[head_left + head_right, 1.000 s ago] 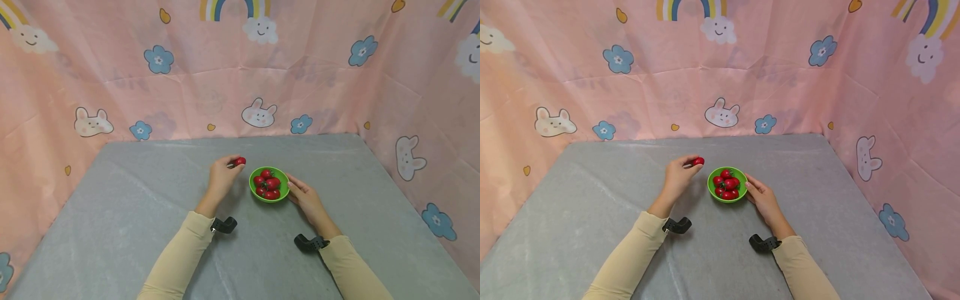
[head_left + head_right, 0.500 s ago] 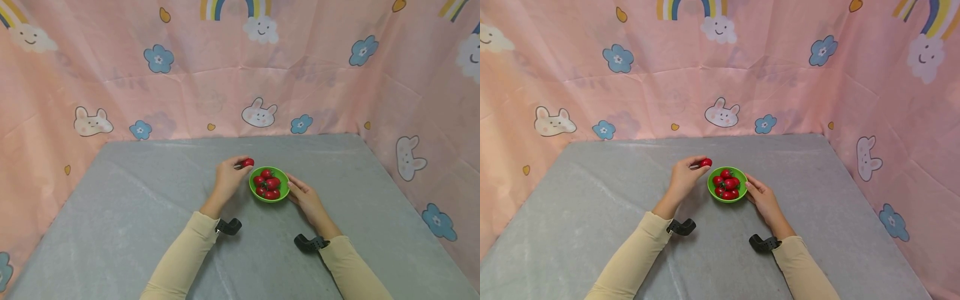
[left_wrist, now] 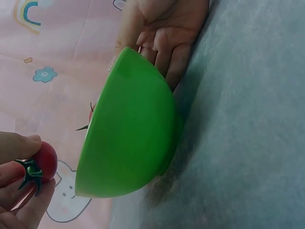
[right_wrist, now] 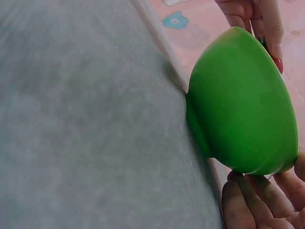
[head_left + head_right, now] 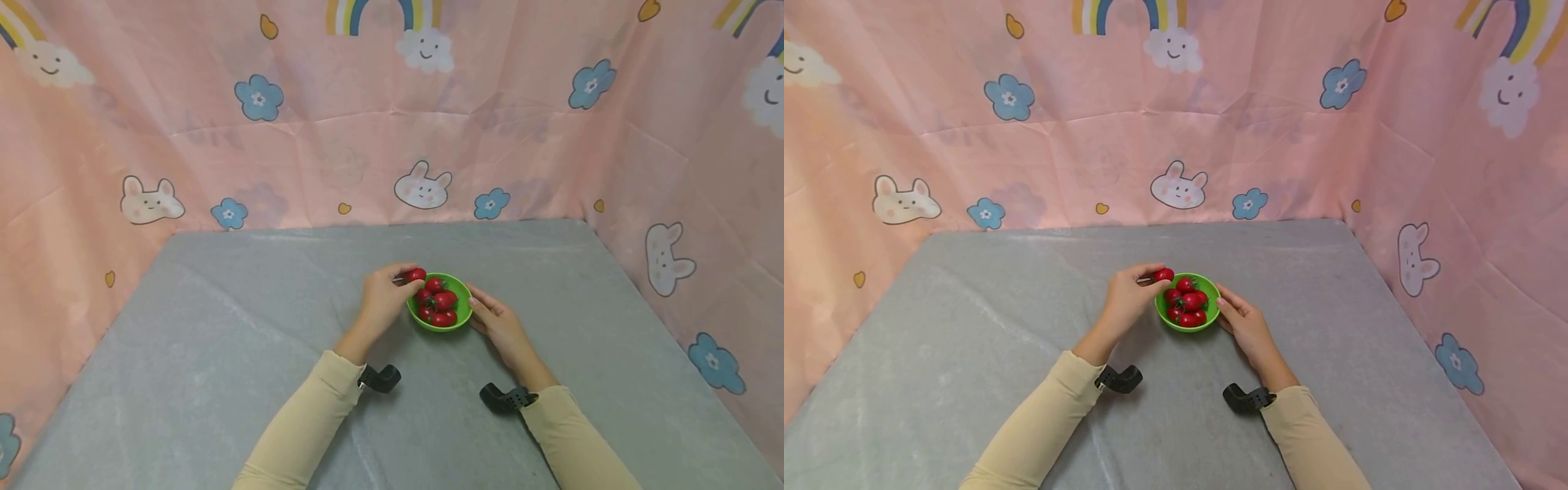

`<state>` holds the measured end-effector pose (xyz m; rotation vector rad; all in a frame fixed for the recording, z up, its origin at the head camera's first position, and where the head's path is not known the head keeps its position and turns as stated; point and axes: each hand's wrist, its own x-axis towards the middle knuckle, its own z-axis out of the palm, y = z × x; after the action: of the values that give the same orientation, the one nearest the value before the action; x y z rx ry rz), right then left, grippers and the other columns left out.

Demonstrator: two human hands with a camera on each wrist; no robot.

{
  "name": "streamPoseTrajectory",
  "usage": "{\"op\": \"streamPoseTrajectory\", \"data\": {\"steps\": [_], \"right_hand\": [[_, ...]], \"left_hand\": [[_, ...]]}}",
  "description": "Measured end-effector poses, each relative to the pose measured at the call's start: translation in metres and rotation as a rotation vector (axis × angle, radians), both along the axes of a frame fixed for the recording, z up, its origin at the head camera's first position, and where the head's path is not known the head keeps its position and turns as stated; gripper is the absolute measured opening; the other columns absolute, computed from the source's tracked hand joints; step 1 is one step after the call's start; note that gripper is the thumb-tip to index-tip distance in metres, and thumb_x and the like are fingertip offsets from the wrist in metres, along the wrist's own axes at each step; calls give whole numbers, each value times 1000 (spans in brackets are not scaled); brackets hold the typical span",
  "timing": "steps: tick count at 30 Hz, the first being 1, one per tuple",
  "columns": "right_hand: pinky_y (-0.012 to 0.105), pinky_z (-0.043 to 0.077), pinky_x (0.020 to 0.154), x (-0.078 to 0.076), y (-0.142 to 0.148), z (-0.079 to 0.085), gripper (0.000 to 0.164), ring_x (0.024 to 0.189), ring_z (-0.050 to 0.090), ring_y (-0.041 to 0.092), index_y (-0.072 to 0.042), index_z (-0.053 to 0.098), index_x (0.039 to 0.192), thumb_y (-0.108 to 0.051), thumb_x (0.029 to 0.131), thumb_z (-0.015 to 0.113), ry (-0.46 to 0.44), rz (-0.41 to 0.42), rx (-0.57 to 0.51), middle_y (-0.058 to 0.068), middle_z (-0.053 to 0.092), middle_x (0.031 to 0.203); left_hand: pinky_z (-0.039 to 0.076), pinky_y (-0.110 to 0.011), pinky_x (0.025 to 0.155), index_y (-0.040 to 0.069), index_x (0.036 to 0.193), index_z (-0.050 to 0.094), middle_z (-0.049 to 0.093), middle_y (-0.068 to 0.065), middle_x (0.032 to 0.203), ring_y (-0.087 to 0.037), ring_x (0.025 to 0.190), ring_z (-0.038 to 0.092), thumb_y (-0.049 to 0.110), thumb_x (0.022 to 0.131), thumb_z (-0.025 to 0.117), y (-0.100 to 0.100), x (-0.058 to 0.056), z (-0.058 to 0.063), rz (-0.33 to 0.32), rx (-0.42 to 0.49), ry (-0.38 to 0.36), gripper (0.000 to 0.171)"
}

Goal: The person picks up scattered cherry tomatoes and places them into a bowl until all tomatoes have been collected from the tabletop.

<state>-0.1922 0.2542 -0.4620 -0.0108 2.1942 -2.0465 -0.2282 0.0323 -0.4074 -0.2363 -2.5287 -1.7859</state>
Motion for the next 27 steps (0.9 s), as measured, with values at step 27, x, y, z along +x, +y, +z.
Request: {"op": "streamPoseTrajectory", "data": {"steps": [27], "right_hand": [[13,50,92,0,0,1,55,113,54,-16,-9,36,154,-33,105,48,-8,1,12,12,35,160]], "left_hand": [[57,-35,88,9,118,73,73,-10,119,-21,110,66,15,87,77,10,14,0,-94,-199,37,32]]}}
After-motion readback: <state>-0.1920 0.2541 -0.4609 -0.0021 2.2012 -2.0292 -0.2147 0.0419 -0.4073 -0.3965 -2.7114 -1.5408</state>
